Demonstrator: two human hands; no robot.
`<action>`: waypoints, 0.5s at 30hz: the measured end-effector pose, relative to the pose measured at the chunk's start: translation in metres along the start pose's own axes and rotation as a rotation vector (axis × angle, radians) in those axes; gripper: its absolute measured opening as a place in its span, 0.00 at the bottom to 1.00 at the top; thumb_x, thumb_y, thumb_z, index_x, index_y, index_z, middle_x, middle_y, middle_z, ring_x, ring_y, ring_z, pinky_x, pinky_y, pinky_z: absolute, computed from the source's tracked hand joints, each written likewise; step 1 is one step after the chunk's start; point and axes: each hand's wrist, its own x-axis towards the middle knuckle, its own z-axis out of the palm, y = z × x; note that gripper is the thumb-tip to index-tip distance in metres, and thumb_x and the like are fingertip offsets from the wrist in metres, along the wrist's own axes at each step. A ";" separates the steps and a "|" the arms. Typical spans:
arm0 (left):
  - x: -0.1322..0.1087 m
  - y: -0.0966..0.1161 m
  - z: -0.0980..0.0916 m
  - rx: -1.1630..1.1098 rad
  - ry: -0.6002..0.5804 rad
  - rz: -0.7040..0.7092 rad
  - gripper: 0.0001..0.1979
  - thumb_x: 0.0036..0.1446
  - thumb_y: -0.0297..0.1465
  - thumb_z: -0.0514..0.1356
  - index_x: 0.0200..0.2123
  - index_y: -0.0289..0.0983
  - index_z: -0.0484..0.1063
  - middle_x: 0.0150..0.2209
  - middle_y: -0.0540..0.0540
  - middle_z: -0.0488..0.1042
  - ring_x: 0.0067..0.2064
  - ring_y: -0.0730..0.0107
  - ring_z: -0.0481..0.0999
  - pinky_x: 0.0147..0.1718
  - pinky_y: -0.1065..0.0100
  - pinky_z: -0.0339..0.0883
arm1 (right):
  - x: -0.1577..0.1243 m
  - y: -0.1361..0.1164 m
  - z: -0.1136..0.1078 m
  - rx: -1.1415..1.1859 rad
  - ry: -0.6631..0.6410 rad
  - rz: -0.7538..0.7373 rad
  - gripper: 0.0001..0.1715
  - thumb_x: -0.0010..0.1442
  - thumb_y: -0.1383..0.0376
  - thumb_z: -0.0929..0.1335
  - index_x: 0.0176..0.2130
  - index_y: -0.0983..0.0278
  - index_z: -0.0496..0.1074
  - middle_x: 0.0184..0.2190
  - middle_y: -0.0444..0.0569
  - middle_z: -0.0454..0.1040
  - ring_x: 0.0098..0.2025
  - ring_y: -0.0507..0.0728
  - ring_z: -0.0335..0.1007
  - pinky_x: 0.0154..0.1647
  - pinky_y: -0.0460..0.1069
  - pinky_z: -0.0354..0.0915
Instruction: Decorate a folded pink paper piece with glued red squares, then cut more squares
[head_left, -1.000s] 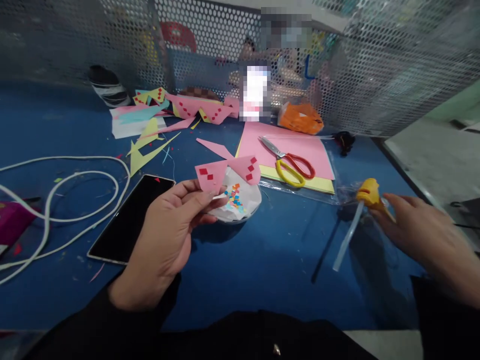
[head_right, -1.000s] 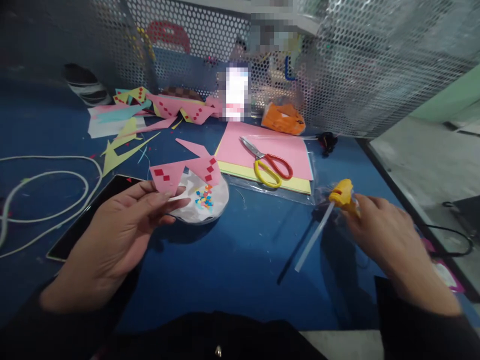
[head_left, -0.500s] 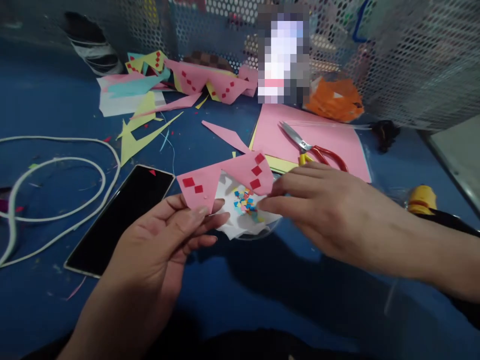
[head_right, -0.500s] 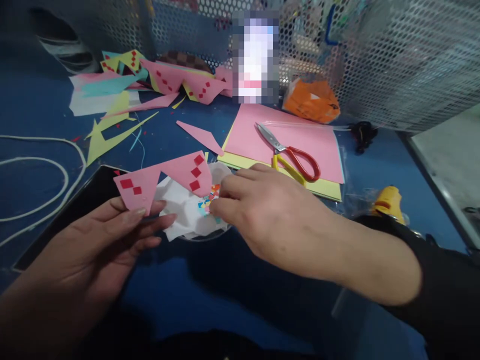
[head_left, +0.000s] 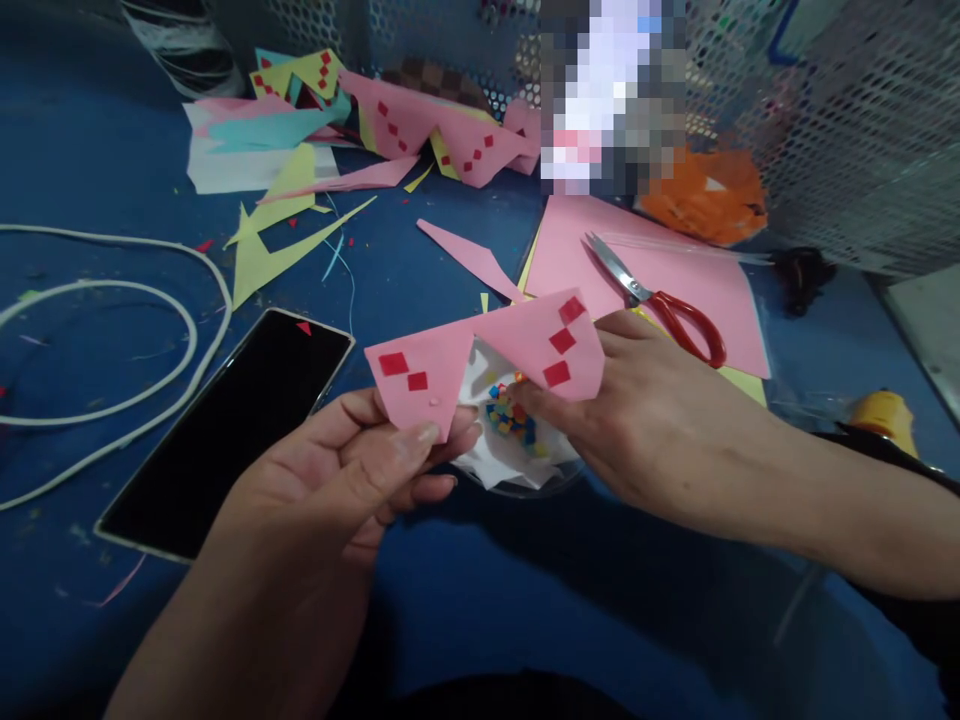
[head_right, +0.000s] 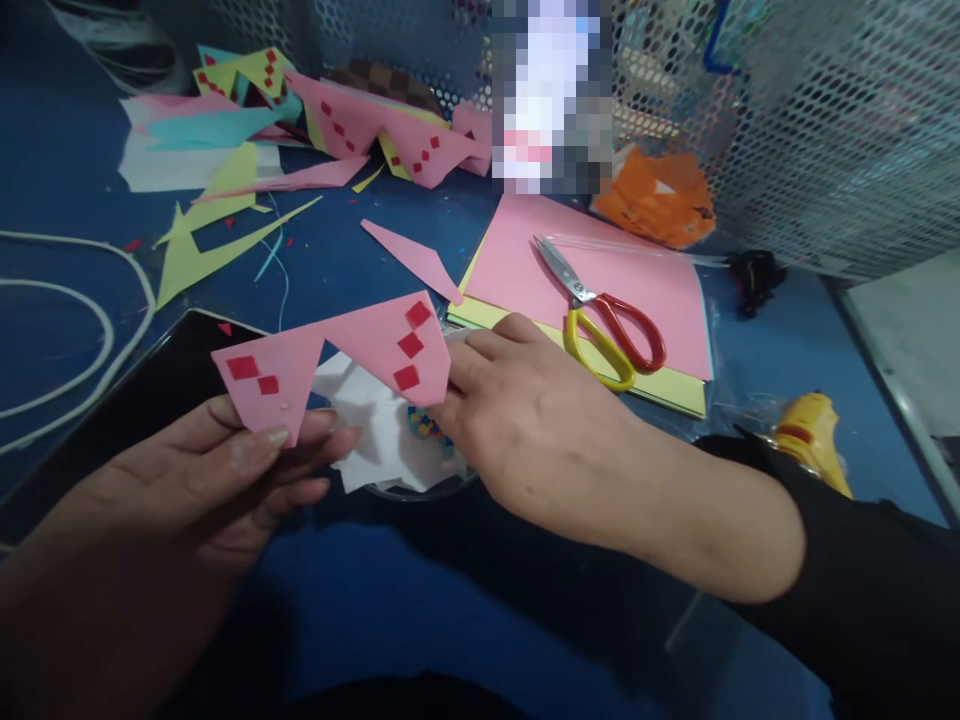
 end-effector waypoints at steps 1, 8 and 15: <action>0.000 0.000 0.000 0.002 -0.002 0.003 0.17 0.46 0.30 0.75 0.42 0.36 0.81 0.36 0.44 0.85 0.36 0.65 0.84 0.30 0.77 0.77 | 0.000 0.000 0.000 -0.009 -0.005 0.006 0.17 0.64 0.74 0.60 0.38 0.67 0.77 0.33 0.53 0.75 0.34 0.60 0.64 0.39 0.56 0.51; 0.000 0.001 0.001 0.016 -0.019 0.032 0.15 0.47 0.30 0.74 0.40 0.37 0.82 0.37 0.45 0.84 0.35 0.69 0.82 0.30 0.78 0.77 | -0.002 0.008 -0.007 0.054 0.050 0.016 0.18 0.66 0.72 0.60 0.30 0.63 0.74 0.33 0.51 0.74 0.35 0.59 0.67 0.40 0.56 0.56; -0.004 -0.002 0.003 0.037 -0.007 0.062 0.13 0.45 0.34 0.75 0.36 0.41 0.84 0.36 0.48 0.84 0.35 0.70 0.83 0.29 0.81 0.76 | -0.001 0.017 -0.007 -0.141 0.121 0.045 0.16 0.66 0.72 0.62 0.29 0.62 0.72 0.28 0.47 0.70 0.31 0.57 0.63 0.40 0.56 0.56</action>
